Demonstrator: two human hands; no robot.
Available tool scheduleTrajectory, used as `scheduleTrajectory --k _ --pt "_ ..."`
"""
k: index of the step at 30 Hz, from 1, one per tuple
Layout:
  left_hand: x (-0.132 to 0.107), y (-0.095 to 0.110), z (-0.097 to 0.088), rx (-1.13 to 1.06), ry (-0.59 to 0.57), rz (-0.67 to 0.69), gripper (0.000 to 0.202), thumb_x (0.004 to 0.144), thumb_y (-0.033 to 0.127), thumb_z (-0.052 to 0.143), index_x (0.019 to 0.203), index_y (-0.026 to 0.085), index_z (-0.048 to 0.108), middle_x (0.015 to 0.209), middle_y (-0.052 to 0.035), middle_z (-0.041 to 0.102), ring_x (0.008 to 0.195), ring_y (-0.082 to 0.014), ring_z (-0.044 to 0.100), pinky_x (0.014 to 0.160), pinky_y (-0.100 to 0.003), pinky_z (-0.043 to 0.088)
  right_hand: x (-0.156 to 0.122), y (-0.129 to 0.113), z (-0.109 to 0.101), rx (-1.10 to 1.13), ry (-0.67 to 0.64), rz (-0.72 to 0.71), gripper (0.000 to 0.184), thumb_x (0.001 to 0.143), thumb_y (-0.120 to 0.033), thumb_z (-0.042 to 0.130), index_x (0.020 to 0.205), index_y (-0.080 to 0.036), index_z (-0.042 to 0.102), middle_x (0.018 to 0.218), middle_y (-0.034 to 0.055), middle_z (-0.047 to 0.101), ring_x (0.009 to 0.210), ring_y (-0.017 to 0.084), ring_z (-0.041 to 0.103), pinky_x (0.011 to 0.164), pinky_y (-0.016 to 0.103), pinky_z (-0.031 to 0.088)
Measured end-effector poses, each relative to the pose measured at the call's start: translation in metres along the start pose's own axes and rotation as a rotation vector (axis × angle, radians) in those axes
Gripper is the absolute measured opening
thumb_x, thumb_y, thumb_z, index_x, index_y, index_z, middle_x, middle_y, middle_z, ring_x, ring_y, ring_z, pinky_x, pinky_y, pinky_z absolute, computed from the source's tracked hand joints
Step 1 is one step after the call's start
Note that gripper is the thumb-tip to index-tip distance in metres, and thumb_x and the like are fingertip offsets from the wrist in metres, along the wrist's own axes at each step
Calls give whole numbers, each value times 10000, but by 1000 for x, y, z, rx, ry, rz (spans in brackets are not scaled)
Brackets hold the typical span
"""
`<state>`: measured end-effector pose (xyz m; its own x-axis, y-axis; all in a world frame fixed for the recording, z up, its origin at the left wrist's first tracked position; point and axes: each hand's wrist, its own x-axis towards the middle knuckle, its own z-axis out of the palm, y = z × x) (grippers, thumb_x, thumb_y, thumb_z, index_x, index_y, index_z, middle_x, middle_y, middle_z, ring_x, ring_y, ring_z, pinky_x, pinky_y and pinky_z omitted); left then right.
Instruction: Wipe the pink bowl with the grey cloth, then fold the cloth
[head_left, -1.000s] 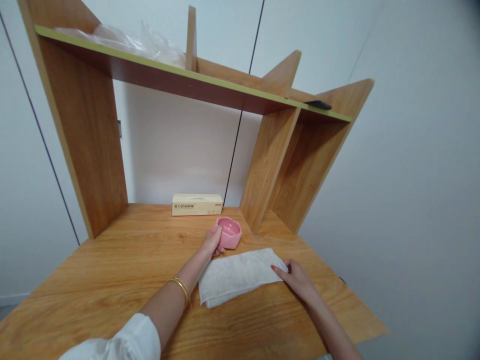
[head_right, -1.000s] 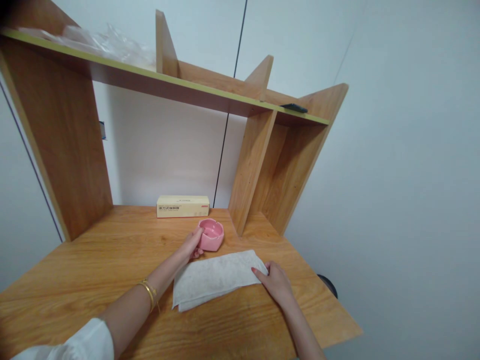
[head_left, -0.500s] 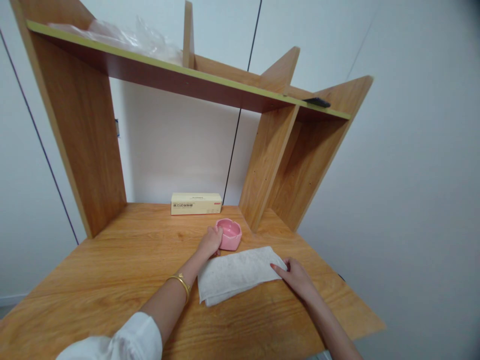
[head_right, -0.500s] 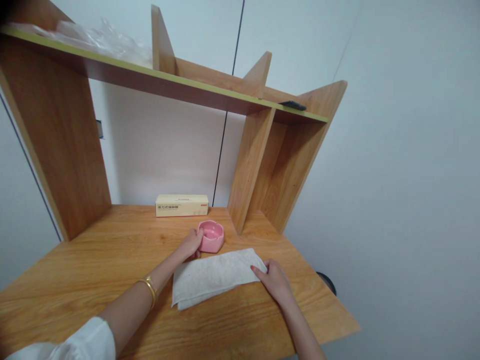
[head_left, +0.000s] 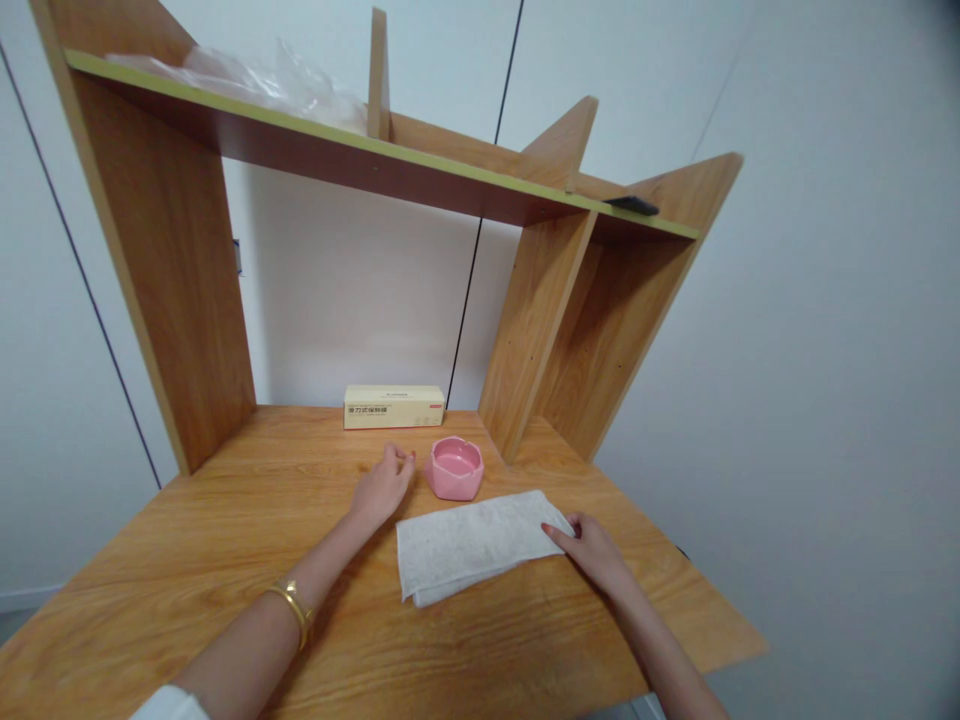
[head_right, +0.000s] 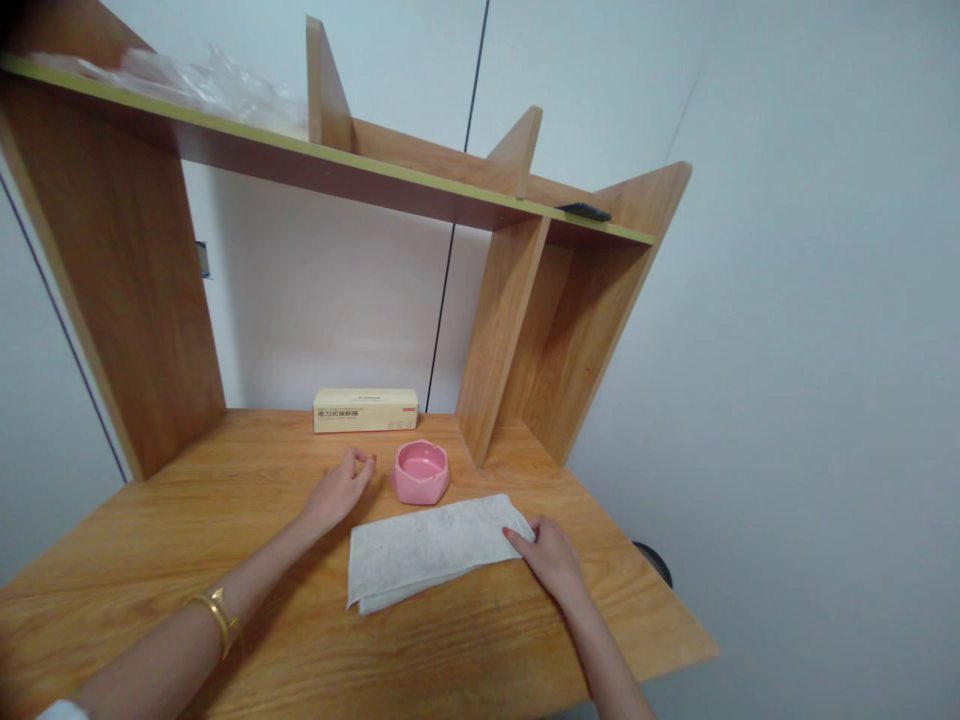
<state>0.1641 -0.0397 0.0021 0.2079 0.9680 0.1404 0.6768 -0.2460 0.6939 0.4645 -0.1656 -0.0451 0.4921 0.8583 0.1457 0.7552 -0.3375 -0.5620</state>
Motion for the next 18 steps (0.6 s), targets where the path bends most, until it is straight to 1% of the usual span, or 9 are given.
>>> scheduleTrajectory --k 2,3,5,8,10,12,14,16,18 --pt "-15 4 -4 73 -46 98 296 844 349 322 962 172 527 845 -115 646 787 -271 597 674 -341 390 0 0 0 20 0 16 338 647 -501 564 689 -166 575 712 70 642 697 221 587 591 278 403" --pt "-23 9 -3 92 -91 182 268 839 314 335 925 179 550 842 -99 642 784 -250 592 679 -327 391 0 0 0 32 2 26 329 643 -493 570 689 -168 575 707 66 642 690 217 586 581 274 400" --pt "-41 21 3 119 -203 394 244 829 270 362 858 192 590 880 -79 629 826 -216 572 718 -302 391 1 -1 1 53 15 42 300 631 -467 584 674 -170 569 682 55 636 667 207 581 565 266 393" --pt "-64 40 17 178 -321 672 266 836 245 369 946 203 608 940 -65 593 919 -200 518 781 -295 385 3 -2 2 86 52 44 248 610 -413 594 631 -171 542 610 33 600 607 186 554 545 260 380" --pt "-76 48 27 230 -349 793 285 854 263 362 1036 231 579 1004 -55 569 937 -199 488 821 -323 371 5 -4 2 142 59 51 213 600 -377 587 622 -178 514 578 16 571 574 169 531 532 254 375" --pt "-84 52 35 281 -369 842 280 856 270 372 1058 246 564 1041 -51 555 932 -203 475 820 -347 370 6 -9 0 217 63 62 191 593 -352 573 635 -189 482 571 -2 550 561 155 516 524 246 374" --pt "-87 52 40 294 -382 852 275 850 272 385 1061 252 560 1057 -48 552 929 -207 474 808 -355 376 7 -17 -3 284 73 59 194 589 -350 555 654 -201 447 567 -16 529 554 148 506 514 242 372" --pt "-85 49 39 263 -387 834 288 845 280 388 1080 256 552 1057 -45 559 934 -210 479 812 -355 379 6 -31 -7 339 108 21 210 590 -364 533 674 -212 415 561 -26 506 541 148 492 501 243 366" --pt "-77 45 30 217 -373 775 300 829 266 397 1084 248 554 1040 -45 576 948 -212 485 827 -349 376 2 -51 -12 366 167 -57 224 598 -379 517 690 -219 391 560 -34 487 530 149 480 497 245 360"
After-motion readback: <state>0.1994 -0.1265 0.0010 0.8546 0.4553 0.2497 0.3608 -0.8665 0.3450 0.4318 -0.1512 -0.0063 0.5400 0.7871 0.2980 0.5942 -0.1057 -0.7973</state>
